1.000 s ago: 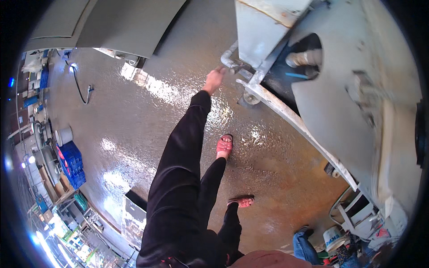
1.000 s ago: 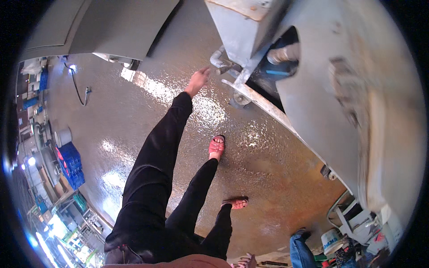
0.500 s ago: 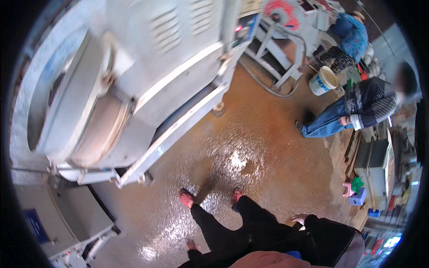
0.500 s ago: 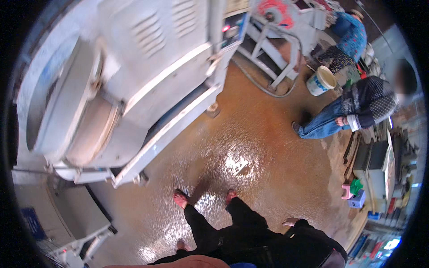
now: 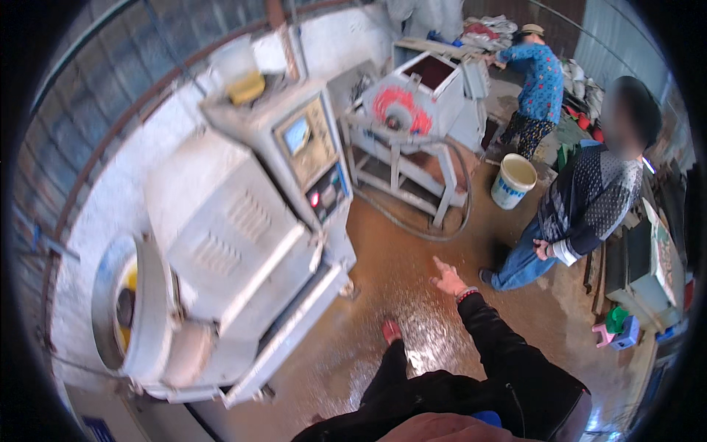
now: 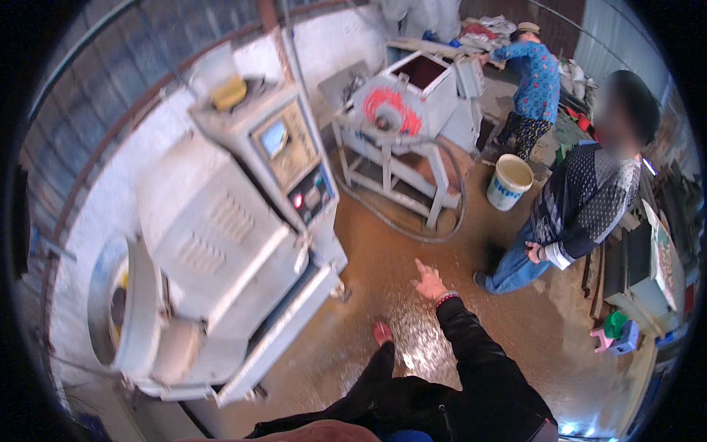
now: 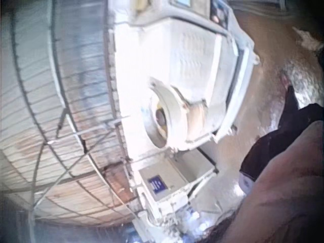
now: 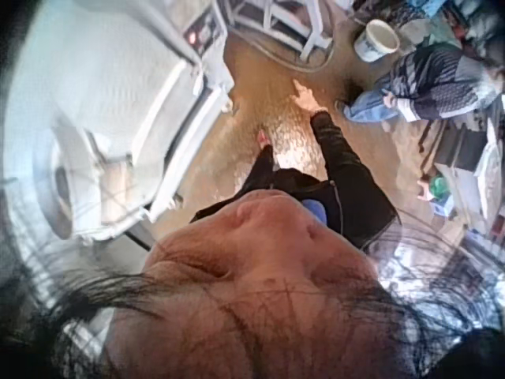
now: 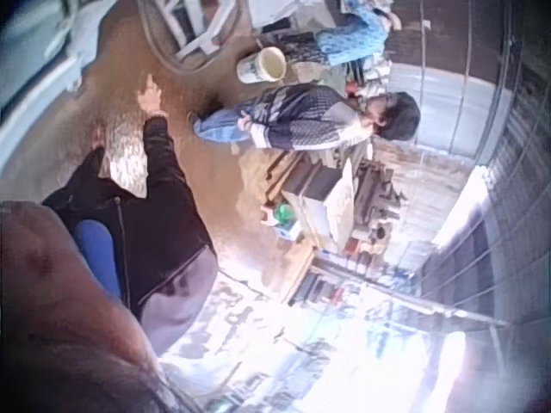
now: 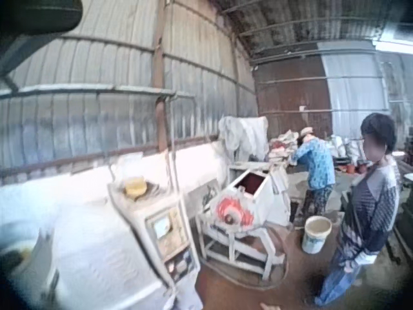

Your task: The person uses a hose to spray water on the floor and machinery in a workshop. They also reach into a machine to remove debris by hand and continue rinsing the area.

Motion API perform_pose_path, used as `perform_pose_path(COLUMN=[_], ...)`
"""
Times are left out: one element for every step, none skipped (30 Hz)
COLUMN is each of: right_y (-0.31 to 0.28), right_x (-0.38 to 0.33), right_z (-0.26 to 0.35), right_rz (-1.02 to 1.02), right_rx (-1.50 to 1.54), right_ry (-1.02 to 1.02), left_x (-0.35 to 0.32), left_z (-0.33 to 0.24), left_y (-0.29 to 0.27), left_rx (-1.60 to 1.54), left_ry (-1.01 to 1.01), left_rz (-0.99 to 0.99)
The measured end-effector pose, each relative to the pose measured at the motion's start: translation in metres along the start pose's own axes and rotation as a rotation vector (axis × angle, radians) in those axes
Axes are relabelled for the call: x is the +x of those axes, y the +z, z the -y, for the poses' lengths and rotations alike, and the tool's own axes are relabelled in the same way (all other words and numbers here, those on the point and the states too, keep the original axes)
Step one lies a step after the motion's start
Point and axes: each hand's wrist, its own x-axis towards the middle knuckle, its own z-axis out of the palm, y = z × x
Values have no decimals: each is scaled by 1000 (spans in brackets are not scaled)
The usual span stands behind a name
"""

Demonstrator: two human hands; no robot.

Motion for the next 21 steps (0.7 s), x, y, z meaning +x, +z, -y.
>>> perform_pose_path(right_y=[-20,-39,-54,-72,-91,-112,-124,-142,-170,-190,-209,-226,-245,-259,-271,-282,-285,-289,-293,-295,-293], right_x=[29,45,63,83,101,118,137,148,162,178,200,227,256,293,333,377,417,465,515,558,597], right_z=[9,6,1,-6,-18,-31,-41,-54,-69,-77,-81,-83,-85,-86,-88,-92,-98,-105,-113,-124,-136], right_rz=[46,145,192,235,260,275,335,223,161,83,-8,-35,-92,-163,-197,-235,-263,-286,-211,-128,-56], right_rx=[-46,-101,-179,-253,-325,-403,-518,-380,-284,-202,-128,-53,14,25,60,97,134,87,195,179,149], right_ry=[21,99,173,242,283,289,333,233,192,125,38,18,-55,-182,-181,-202,-221,-125,61,132,268], left_x=[2,5,8,12,15,17,18,17,13,4,-6,-20,-34,-46,-56,-67,-83,-91,-103,-118,-132], left_z=[-24,-46,-65,-86,-109,-134,-166,-200,-235,-267,-299,-321,-342,-355,-362,-361,-343,-326,-301,-272,-245], left_y=[27,52,74,97,121,143,161,181,202,222,235,248,256,261,265,267,260,263,264,268,274], left_rx=[124,272,424,582,732,834,878,837,590,290,-87,263,131,127,99,106,108,148,185,248,304], left_ry=[43,103,179,274,383,494,591,645,578,473,199,613,647,647,720,696,755,703,679,555,346], left_rz=[46,105,155,205,255,307,355,414,516,594,535,357,353,241,175,83,25,-89,-191,-222,-266])
